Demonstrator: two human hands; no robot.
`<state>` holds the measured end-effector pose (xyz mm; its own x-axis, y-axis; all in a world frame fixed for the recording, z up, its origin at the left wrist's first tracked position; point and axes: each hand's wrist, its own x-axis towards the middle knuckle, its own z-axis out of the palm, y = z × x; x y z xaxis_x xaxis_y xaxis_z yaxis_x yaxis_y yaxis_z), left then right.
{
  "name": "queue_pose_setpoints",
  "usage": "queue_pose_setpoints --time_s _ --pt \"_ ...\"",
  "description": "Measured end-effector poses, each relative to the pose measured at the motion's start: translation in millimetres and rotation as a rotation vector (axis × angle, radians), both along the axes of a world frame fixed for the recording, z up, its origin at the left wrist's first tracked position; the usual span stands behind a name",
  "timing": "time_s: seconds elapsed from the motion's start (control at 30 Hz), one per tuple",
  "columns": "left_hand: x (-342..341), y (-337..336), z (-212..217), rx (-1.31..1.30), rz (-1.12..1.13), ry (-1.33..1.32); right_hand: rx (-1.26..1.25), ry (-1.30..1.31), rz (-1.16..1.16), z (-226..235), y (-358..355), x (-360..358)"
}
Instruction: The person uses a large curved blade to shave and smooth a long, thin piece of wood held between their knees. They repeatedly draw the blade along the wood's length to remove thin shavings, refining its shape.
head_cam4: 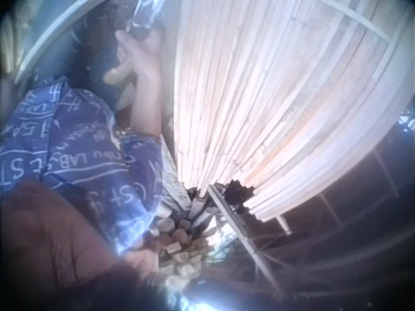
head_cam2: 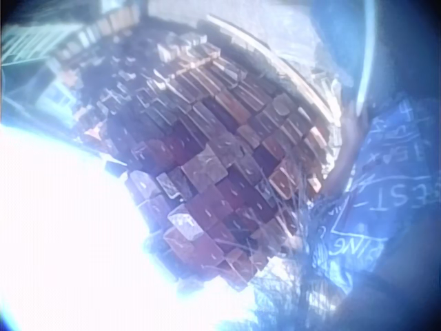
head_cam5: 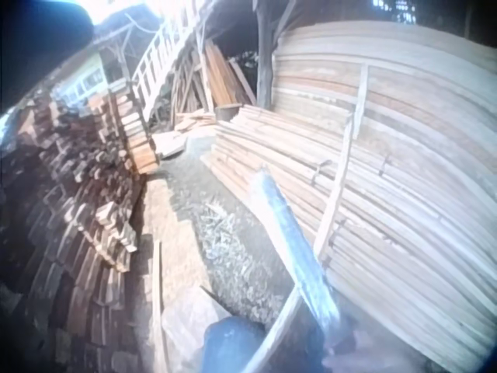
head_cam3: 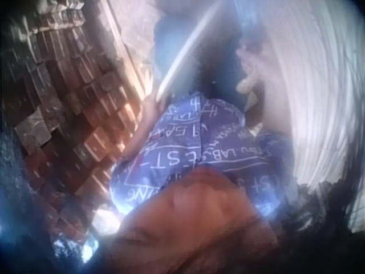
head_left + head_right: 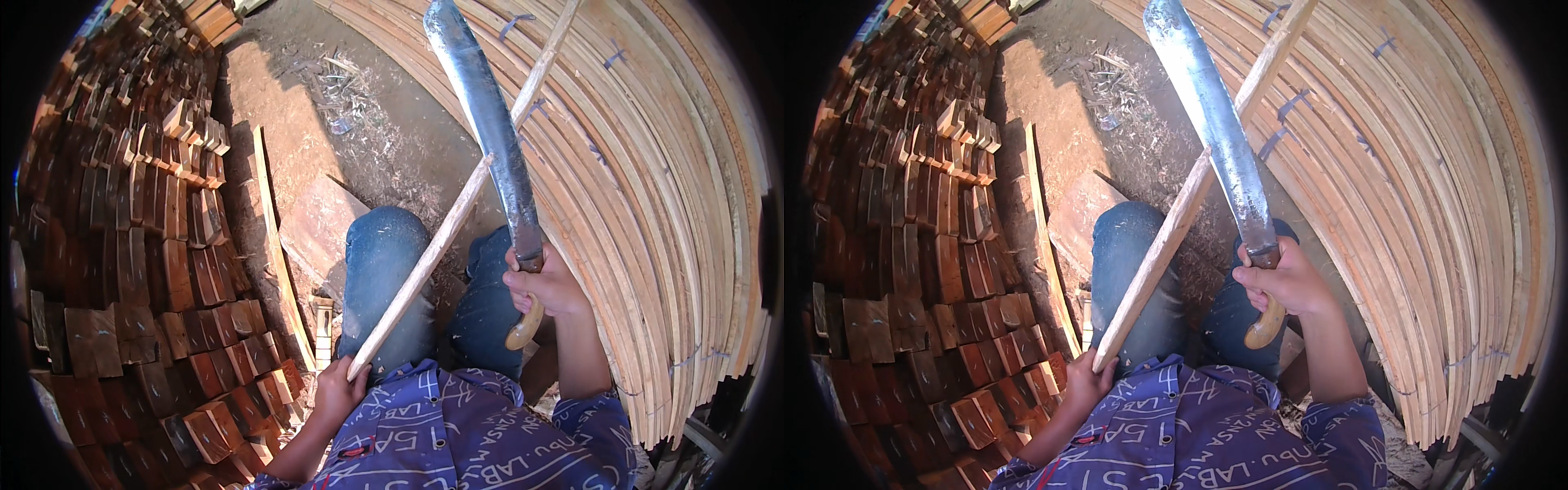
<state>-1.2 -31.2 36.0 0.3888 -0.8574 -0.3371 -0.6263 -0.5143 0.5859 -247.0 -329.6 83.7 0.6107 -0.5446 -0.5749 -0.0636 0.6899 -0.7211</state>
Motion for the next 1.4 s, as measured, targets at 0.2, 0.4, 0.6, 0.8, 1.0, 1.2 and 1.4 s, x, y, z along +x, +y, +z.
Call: queue_pose_setpoints --time_s 0.2,0.4,0.6,0.8,1.0,1.2,1.4 --pt "0.6 -1.1 2.6 0.0 -0.018 -0.018 0.012 -0.073 0.012 -9.5 0.3 -2.2" --pt "0.0 -3.9 4.2 -0.024 -0.016 -0.001 -0.036 -0.044 -0.049 -33.1 15.7 15.7" --pt "-0.1 0.0 2.5 -0.024 0.026 0.017 -0.287 0.32 -0.085 -35.2 10.5 -1.9" --pt "-1.6 1.8 -3.4 -0.05 0.002 0.002 -0.576 0.54 -0.114 37.4 -37.0 -24.6" --pt "-5.6 -0.3 -2.4 -0.078 -0.019 -0.039 -0.654 0.642 0.03 67.7 -64.2 -27.9" --pt "-3.5 2.8 -3.2 -0.103 -0.024 -0.064 -0.472 0.623 0.236 61.5 -24.9 -5.9" --pt "-4.5 4.0 -5.6 -0.099 -0.041 -0.067 -0.332 0.471 0.257 55.0 -24.9 -17.3"
